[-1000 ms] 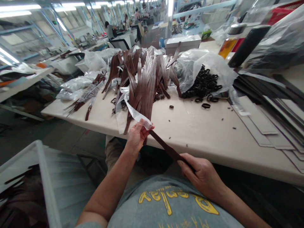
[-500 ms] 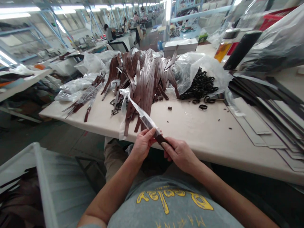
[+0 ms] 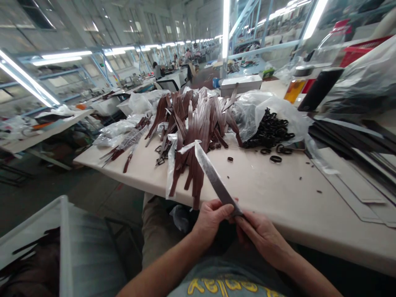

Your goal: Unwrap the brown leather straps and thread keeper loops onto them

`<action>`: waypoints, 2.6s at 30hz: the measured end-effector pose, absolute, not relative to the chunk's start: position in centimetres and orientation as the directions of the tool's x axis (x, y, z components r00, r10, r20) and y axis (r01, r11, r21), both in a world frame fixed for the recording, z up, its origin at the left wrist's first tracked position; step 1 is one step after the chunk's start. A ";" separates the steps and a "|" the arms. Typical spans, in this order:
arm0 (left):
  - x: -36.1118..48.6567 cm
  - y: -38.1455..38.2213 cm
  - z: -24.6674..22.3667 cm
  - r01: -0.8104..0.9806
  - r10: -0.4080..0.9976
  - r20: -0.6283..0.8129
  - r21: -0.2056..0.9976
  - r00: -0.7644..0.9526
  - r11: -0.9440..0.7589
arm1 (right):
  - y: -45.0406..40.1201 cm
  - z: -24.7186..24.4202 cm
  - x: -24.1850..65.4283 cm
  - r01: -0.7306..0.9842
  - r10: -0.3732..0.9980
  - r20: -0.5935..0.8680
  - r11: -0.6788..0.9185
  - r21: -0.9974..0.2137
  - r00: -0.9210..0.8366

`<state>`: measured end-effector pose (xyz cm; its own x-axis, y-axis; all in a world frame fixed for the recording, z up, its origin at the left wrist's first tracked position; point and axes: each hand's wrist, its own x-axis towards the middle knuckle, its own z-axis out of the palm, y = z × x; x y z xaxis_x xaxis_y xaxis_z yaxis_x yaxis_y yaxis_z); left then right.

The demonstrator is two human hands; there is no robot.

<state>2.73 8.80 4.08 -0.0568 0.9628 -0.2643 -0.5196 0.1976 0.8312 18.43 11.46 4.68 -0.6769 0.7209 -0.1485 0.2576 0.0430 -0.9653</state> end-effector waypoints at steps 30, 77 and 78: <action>0.9 9.3 5.7 -0.508 0.911 -0.120 0.855 -0.394 -0.106 | 10.6 3.1 20.2 0.289 0.708 0.013 0.306 -0.907 -0.706; -2.3 8.7 7.2 -0.130 0.953 -0.126 0.987 -0.275 0.093 | 10.8 3.5 24.4 0.284 0.491 -0.362 -0.227 -0.931 -0.793; -2.3 8.8 7.3 -0.167 0.946 -0.145 0.981 -0.289 0.099 | 10.7 3.3 24.9 0.289 0.479 -0.378 -0.250 -0.924 -0.792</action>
<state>-2.30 8.85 7.27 -0.2889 0.9464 -0.1446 -0.1668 0.0990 0.9810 24.89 10.70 3.28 -0.7923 0.4792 -0.3777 0.2893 -0.2499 -0.9240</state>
